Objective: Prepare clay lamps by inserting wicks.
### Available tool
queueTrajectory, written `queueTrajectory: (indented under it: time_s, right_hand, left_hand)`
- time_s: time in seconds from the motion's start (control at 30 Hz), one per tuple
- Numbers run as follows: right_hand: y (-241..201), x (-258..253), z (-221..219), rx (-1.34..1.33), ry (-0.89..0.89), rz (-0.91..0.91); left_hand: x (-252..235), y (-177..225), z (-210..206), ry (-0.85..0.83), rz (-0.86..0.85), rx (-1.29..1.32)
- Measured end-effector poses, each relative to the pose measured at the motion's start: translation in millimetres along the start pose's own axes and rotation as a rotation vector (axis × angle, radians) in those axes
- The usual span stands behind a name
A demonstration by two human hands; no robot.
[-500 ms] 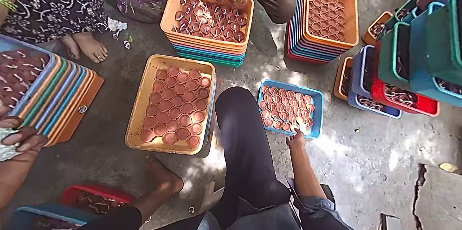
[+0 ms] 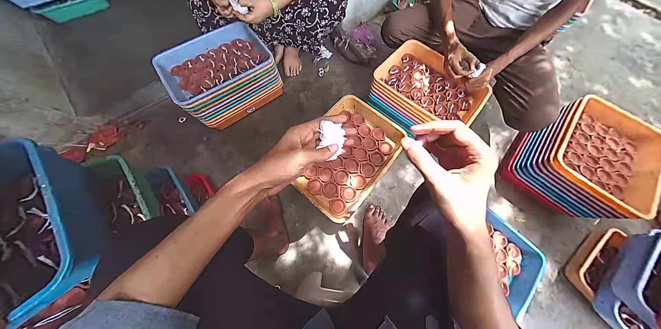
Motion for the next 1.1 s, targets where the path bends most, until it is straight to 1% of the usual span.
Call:
queueTrajectory:
  time_s: [0.07, 0.1, 0.17, 0.2, 0.27, 0.33, 0.47, 0.6, 0.73, 0.83, 0.9, 1.0, 1.1]
  right_hand:
    - [-8, -33, -22, 0.042, -0.245, 0.019]
    - [-8, -46, -34, 0.046, -0.33, 0.019]
    - [-2, -62, -57, -0.036, -0.414, 0.031]
    - [4, -65, -67, -0.107, -0.414, 0.045]
    - [14, -60, -82, -0.232, -0.359, 0.084]
    - [22, -49, -92, -0.286, -0.308, 0.126]
    - [26, -32, -109, -0.198, -0.265, 0.175]
    - [27, -24, -129, -0.139, -0.194, 0.174]
    - [32, -21, -138, -0.187, -0.152, 0.107]
    - [32, -21, -138, -0.244, -0.136, 0.03]
    - [31, -22, -136, -0.299, -0.165, -0.041]
    - [33, -25, -132, -0.421, -0.258, -0.157]
    - [38, -26, -129, -0.542, -0.317, -0.257]
  left_hand:
    - [3, 5, 4, 0.015, -0.039, 0.007]
    - [5, 6, 7, 0.022, -0.053, 0.014]
    - [8, 8, 13, 0.048, -0.073, 0.019]
    - [9, 8, 15, 0.067, -0.08, 0.017]
    - [13, 9, 18, 0.121, -0.09, -0.014]
    - [15, 7, 19, 0.195, -0.092, -0.055]
    - [18, -2, 19, 0.346, -0.088, -0.1]
    - [18, -6, 17, 0.405, -0.112, -0.171]
    - [20, -8, 15, 0.422, -0.125, -0.286]
    - [22, -8, 14, 0.387, -0.103, -0.274]
    - [22, -7, 15, 0.359, -0.097, -0.237]
    - [23, -2, 16, 0.34, -0.102, -0.182]
    - [23, 3, 16, 0.371, -0.118, -0.164]
Point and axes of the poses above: each hand's wrist, its own x-axis away from the middle knuckle, its own z-axis out of the back of the hand, y = z × x, the point moved 1 cm from there along -x, towards the middle knuckle, and after that the axes turned 9 degrees about x, right-handed, at the moved point
